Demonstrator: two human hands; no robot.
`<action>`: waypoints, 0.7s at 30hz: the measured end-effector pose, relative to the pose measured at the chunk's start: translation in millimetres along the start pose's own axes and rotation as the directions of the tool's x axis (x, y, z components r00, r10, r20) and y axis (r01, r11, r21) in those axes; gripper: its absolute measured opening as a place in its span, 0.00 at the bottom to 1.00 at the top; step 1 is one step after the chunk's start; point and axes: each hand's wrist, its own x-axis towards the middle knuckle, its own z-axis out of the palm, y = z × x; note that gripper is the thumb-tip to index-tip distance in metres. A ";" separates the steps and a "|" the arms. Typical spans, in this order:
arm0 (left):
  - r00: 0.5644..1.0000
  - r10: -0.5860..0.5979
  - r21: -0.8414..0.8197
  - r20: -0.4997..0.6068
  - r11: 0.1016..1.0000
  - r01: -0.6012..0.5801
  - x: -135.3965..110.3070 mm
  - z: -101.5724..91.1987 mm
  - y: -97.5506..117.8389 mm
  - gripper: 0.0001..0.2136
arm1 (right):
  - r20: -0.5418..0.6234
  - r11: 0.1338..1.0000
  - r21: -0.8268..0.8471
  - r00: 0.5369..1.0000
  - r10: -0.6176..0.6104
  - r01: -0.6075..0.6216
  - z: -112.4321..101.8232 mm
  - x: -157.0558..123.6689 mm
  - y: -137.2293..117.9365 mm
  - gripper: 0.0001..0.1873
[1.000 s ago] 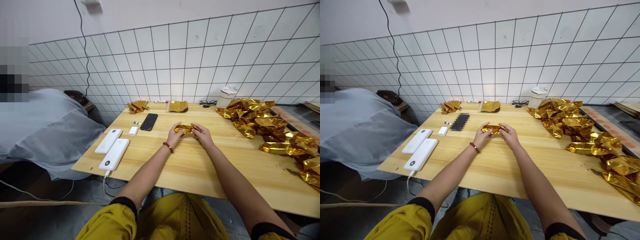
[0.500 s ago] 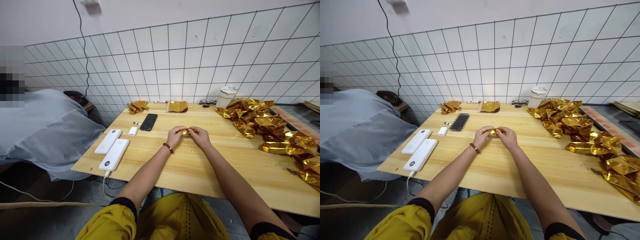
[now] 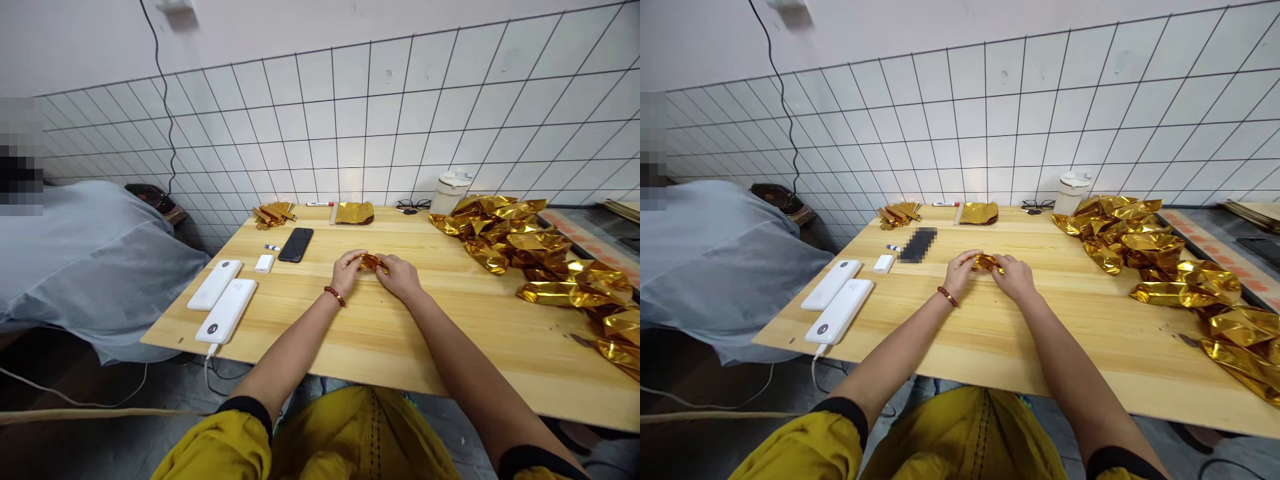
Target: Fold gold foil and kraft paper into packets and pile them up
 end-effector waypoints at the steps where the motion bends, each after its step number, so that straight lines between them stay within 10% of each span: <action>1: 1.000 -0.008 -0.020 -0.021 1.000 0.008 1.1 -0.5 0.7 0.11 | 0.006 1.000 0.003 1.000 0.016 -0.016 -0.1 0.2 0.9 0.19; 13: 0.996 -0.090 -0.131 0.009 0.987 0.090 -1.6 2.3 3.3 0.34 | -0.045 0.923 0.362 0.986 0.159 -0.132 8.2 3.6 8.7 0.17; 21: 0.977 -0.197 -0.203 0.080 0.957 0.209 -5.0 10.9 1.9 0.36 | -0.083 0.984 0.174 0.996 -0.019 0.033 5.2 -1.8 -8.5 0.16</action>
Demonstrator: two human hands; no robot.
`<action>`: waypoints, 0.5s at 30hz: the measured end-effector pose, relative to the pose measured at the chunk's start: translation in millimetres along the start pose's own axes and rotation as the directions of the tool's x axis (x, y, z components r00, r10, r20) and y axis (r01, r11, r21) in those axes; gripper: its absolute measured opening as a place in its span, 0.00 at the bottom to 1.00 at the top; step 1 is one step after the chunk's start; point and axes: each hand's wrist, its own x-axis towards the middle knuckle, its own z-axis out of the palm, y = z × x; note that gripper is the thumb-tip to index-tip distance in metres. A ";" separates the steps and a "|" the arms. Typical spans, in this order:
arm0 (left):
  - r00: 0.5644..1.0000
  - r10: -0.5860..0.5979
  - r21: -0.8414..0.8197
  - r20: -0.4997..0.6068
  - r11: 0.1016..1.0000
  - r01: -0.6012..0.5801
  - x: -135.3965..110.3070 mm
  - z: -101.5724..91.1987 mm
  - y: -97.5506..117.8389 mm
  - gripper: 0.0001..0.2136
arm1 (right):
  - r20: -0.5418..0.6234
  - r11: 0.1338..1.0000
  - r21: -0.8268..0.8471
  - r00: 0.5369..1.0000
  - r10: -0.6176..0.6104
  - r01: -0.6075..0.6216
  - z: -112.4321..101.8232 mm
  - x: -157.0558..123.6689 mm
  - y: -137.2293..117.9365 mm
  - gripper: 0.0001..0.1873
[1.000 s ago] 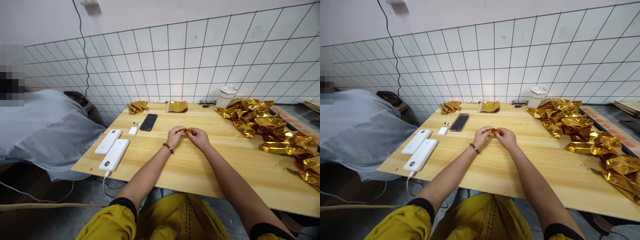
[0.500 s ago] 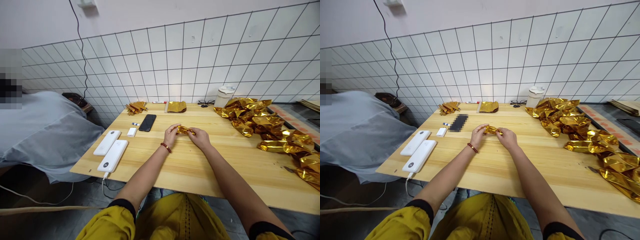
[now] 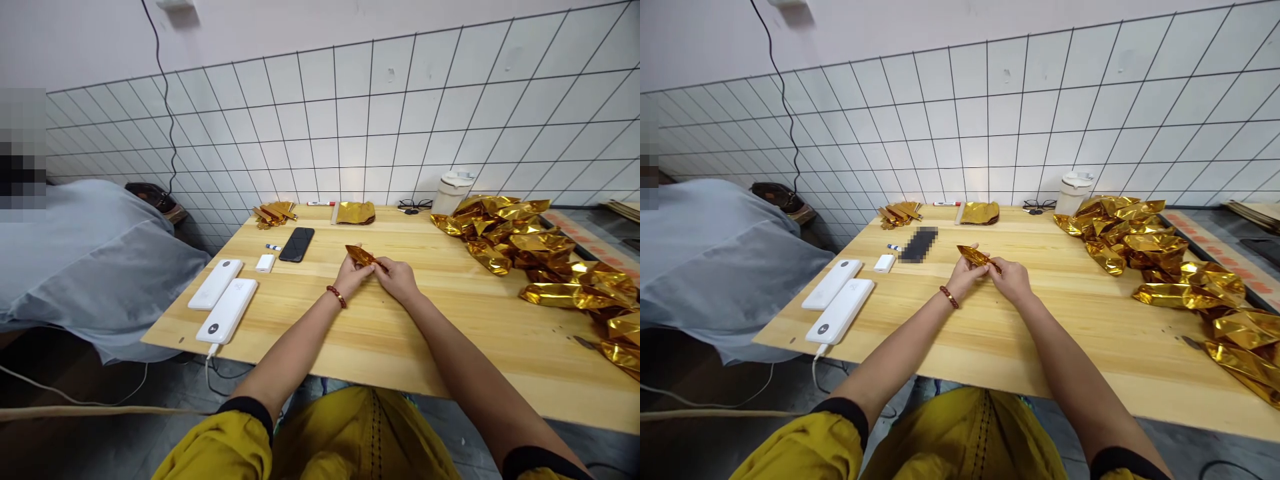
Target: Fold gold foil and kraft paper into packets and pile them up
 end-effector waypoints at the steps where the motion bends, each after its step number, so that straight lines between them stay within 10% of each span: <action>1: 1.000 0.000 0.013 -0.026 1.000 0.000 0.0 0.4 0.2 0.35 | 0.010 1.000 0.005 1.000 -0.008 0.008 0.2 -0.2 -0.2 0.16; 15: 0.918 0.177 0.062 -0.354 0.984 -0.166 11.7 -11.5 2.0 0.21 | 0.184 0.971 0.005 0.954 -0.235 0.239 -1.7 -1.9 -2.5 0.15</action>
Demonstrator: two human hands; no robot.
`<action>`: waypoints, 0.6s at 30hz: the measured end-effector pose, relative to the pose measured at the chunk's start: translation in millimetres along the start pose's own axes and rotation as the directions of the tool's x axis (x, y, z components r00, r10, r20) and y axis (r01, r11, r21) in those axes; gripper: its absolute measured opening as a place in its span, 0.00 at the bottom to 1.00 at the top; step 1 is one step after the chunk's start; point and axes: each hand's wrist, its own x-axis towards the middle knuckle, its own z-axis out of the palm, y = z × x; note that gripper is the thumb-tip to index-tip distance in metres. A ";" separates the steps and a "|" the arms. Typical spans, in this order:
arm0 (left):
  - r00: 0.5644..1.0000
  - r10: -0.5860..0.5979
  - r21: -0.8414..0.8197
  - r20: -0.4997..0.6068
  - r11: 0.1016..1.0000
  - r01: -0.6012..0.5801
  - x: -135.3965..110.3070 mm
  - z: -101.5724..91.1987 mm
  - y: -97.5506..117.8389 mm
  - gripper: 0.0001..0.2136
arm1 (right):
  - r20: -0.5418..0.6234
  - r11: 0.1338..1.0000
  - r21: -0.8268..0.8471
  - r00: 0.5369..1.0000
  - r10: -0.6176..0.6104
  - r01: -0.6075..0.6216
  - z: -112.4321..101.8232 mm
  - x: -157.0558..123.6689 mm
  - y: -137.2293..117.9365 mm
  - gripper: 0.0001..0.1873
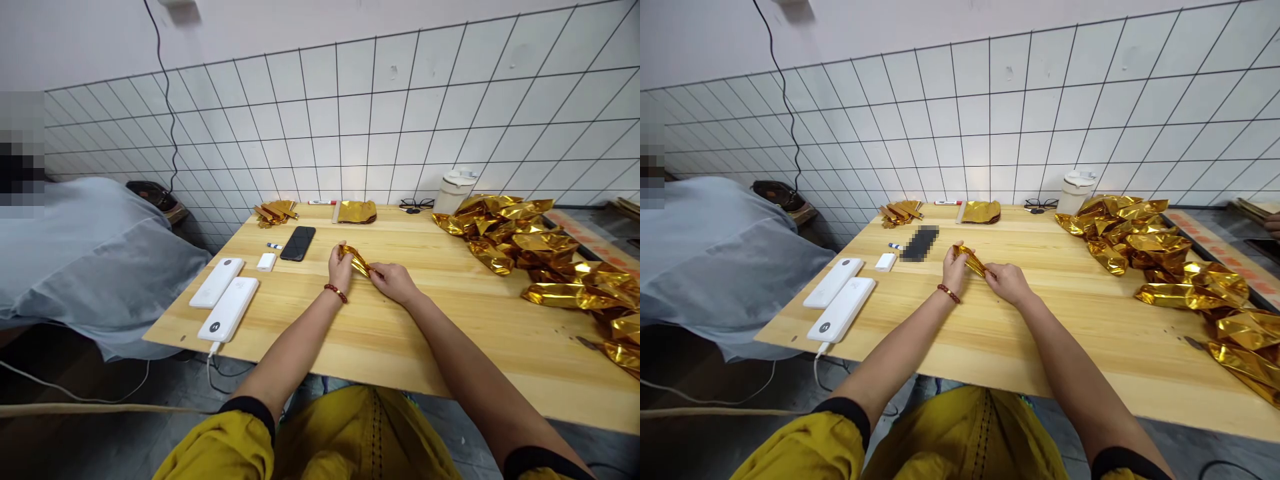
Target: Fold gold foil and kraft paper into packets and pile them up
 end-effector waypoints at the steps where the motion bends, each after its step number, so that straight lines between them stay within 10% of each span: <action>1: 1.000 0.010 -0.011 -0.015 1.000 -0.010 1.0 -0.5 0.2 0.20 | -0.012 1.000 0.020 1.000 0.008 -0.008 1.0 0.3 0.6 0.15; 11: 0.999 -0.003 -0.055 0.038 0.998 0.005 -0.7 -0.5 6.4 0.15 | -0.123 0.946 0.302 0.979 0.163 -0.120 6.4 1.7 6.7 0.16; 18: 0.937 -0.055 0.095 0.345 0.995 0.024 -6.7 2.0 -5.5 0.17 | -0.144 0.874 0.470 0.967 0.209 -0.119 5.9 1.6 3.9 0.20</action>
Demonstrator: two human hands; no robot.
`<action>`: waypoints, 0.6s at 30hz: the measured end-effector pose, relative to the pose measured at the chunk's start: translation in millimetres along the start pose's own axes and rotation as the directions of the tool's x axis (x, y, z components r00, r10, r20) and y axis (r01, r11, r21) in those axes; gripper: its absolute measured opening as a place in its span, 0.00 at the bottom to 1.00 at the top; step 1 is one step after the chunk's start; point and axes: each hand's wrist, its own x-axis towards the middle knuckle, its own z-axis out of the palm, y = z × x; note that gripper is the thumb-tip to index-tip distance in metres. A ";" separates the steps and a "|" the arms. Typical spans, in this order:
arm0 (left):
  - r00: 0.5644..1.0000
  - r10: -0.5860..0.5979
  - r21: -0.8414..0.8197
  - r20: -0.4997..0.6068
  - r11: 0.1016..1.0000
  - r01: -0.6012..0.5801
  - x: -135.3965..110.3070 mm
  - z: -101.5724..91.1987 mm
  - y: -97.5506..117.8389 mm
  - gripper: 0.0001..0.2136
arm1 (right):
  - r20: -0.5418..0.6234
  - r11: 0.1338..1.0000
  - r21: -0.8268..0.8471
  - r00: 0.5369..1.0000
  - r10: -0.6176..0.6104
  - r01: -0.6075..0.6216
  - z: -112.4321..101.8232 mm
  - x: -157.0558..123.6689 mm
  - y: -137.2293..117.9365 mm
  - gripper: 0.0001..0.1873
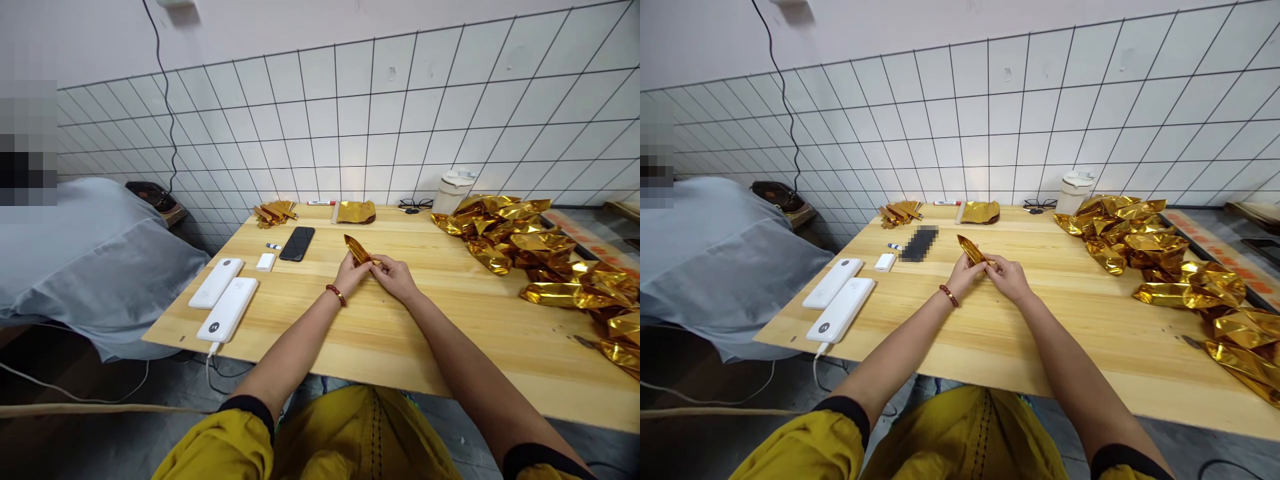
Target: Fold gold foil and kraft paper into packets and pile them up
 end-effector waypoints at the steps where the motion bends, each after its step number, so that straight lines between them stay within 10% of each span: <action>1: 1.000 0.006 0.034 0.021 0.999 -0.007 0.0 0.0 -2.3 0.14 | 0.015 1.000 0.021 1.000 0.002 -0.002 -0.6 -0.2 -1.2 0.21; 11: 0.972 0.225 0.385 0.065 0.893 -0.232 -4.7 -0.9 3.8 0.15 | -0.110 0.983 0.158 0.987 0.117 -0.099 -8.0 2.4 -4.7 0.35; 18: 0.976 0.113 0.147 -0.188 0.985 -0.086 3.1 -5.7 3.9 0.11 | -0.172 0.888 0.409 0.937 0.303 -0.211 -5.7 9.4 7.8 0.18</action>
